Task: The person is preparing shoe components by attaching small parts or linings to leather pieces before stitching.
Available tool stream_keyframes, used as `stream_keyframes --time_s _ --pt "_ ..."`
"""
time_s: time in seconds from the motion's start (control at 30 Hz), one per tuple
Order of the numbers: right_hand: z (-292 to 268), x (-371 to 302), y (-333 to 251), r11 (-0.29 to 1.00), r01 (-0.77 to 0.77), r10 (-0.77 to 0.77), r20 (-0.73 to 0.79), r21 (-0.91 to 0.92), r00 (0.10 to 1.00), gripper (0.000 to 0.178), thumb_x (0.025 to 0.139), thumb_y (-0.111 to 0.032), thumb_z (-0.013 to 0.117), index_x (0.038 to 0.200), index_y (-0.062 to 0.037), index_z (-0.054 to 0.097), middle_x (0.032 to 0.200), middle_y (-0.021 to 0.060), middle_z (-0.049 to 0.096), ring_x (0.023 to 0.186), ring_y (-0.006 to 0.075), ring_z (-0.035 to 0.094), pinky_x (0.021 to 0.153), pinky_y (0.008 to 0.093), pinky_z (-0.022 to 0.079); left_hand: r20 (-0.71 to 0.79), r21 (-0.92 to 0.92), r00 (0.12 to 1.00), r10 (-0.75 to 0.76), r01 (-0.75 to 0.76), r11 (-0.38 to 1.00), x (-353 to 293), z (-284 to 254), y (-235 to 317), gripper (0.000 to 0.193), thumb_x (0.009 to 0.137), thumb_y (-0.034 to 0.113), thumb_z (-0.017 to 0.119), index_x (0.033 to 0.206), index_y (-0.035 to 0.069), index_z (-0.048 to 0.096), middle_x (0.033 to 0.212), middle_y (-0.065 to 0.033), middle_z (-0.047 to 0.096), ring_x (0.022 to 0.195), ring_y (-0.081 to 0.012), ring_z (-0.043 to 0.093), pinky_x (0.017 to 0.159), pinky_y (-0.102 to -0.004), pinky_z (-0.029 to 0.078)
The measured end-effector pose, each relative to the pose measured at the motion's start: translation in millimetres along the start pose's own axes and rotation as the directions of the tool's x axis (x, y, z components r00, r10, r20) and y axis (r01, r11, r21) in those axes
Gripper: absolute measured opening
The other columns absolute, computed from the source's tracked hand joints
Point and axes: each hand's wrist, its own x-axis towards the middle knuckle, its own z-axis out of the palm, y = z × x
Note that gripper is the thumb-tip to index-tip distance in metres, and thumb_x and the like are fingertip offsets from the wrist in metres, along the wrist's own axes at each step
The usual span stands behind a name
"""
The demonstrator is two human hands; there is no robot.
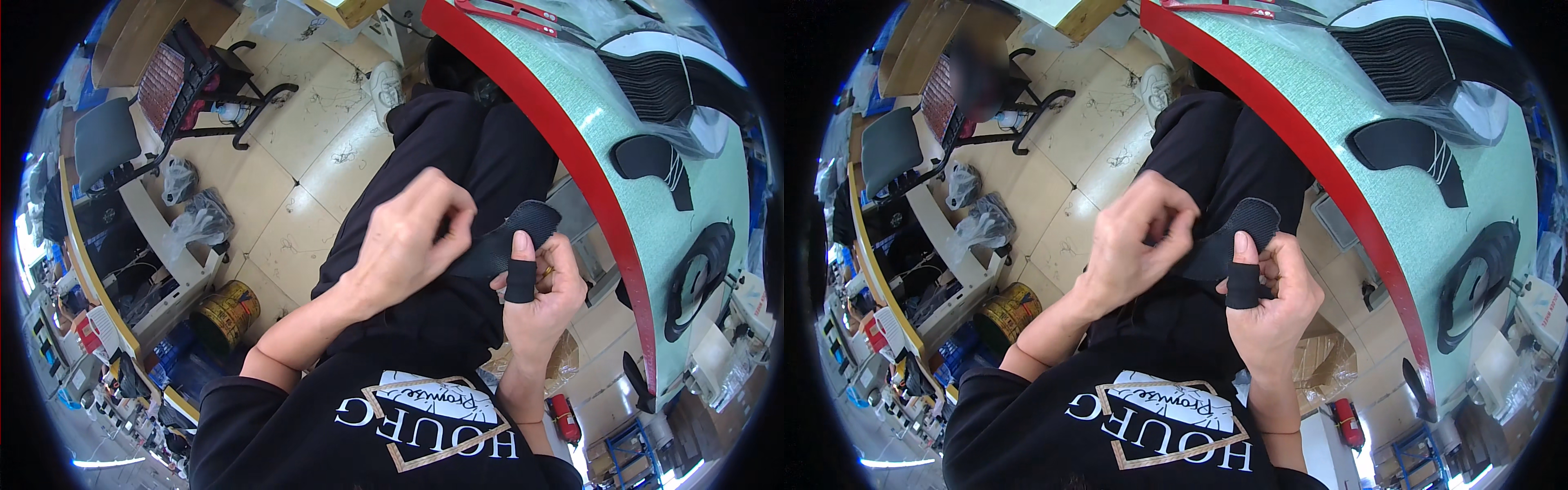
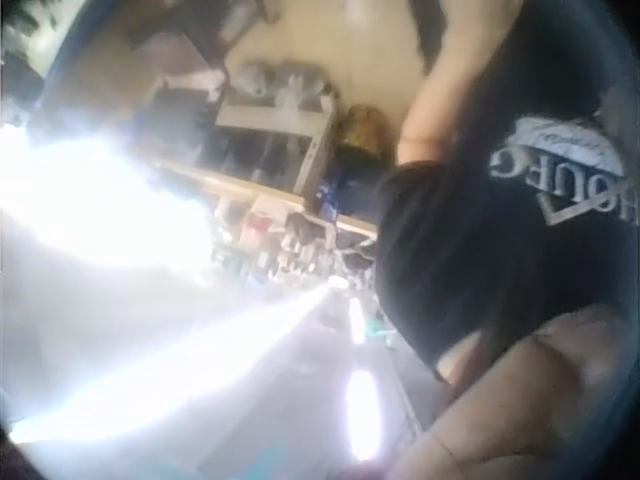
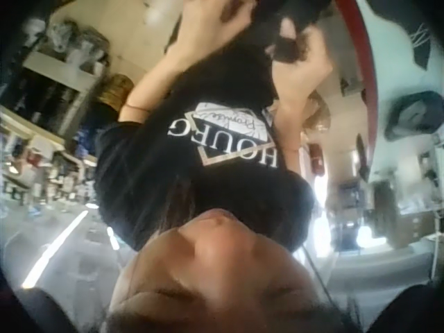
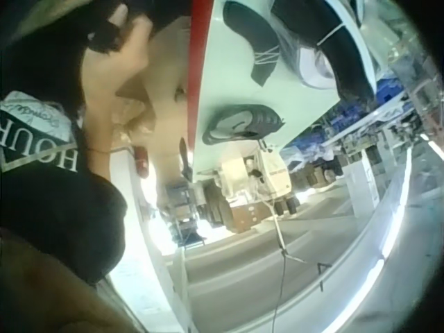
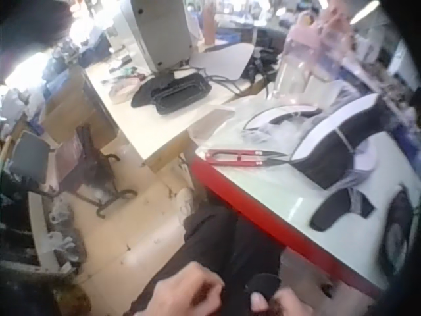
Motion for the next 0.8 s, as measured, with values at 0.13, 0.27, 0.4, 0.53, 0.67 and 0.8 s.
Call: stream_keyframes --time_s 0.13,0.27,0.4,0.53,0.67,0.8 --pt "-2.8 1.4 -1.8 0.993 -0.072 0.07 0.017 0.09 0.997 0.019 0.099 -0.012 0.068 0.088 0.0009 0.06 0.066 0.004 0.064 0.053 0.0091 0.065 0.048 0.0202 0.046 -0.067 0.116 0.998 0.003 0.004 0.993 0.0 -19.2 -1.4 0.019 0.082 0.004 0.081 0.089 0.002 0.064 0.084 -0.0063 0.06 0.058 -0.0145 0.056 0.051 -0.0273 0.046" --pt "-4.2 2.3 0.4 0.995 -0.055 0.052 0.042 0.078 0.998 0.019 0.099 -0.012 0.068 0.088 0.0012 0.06 0.067 0.0037 0.064 0.053 0.0086 0.065 0.048 0.02 0.046 0.04 -0.077 0.998 -0.055 0.058 0.995 -1.7 -16.8 10.3 0.028 0.082 -0.001 0.079 0.109 0.003 0.073 0.095 -0.003 0.067 0.055 -0.0043 0.047 0.05 -0.0209 0.036" --pt "1.4 0.7 -1.2 0.997 -0.051 0.049 0.037 0.063 0.998 0.019 0.099 -0.012 0.069 0.089 0.0013 0.061 0.066 0.0022 0.063 0.054 0.0074 0.064 0.048 0.0198 0.045 0.156 -0.153 0.983 -0.099 0.123 0.981 -3.7 -7.2 14.0 0.023 0.082 -0.003 0.076 0.104 0.003 0.073 0.092 -0.0033 0.066 0.056 -0.0048 0.05 0.051 -0.0212 0.039" --pt "0.9 -1.2 -1.5 0.999 -0.021 0.019 0.054 0.027 0.998 0.017 0.098 -0.012 0.07 0.09 0.0014 0.063 0.065 0.0012 0.061 0.054 0.0064 0.062 0.048 0.0198 0.044 0.144 -0.14 0.985 -0.099 0.119 0.983 -0.7 -4.2 9.8 0.009 0.083 -0.004 0.072 0.091 0.001 0.07 0.083 -0.0033 0.065 0.057 -0.0056 0.052 0.052 -0.0223 0.041" --pt "0.2 -1.2 1.4 0.997 -0.055 0.054 0.03 0.056 0.998 0.017 0.098 -0.012 0.07 0.091 0.0015 0.063 0.064 0.0018 0.061 0.054 0.0061 0.062 0.048 0.0198 0.044 0.117 -0.191 0.986 -0.115 0.136 0.972 0.5 -7.6 6.5 0.007 0.083 -0.005 0.071 0.088 0.0 0.07 0.08 -0.0027 0.064 0.058 -0.0059 0.053 0.051 -0.0232 0.04" --pt "1.0 0.0 1.4 1.0 -0.017 0.016 0.035 0.018 0.999 0.017 0.098 -0.011 0.07 0.09 0.0015 0.063 0.064 0.0019 0.06 0.054 0.0062 0.062 0.047 0.0202 0.044 0.173 -0.174 0.98 -0.094 0.125 0.977 0.4 -6.9 10.5 0.009 0.082 -0.005 0.071 0.088 0.001 0.071 0.078 -0.002 0.063 0.056 -0.005 0.053 0.05 -0.023 0.039"
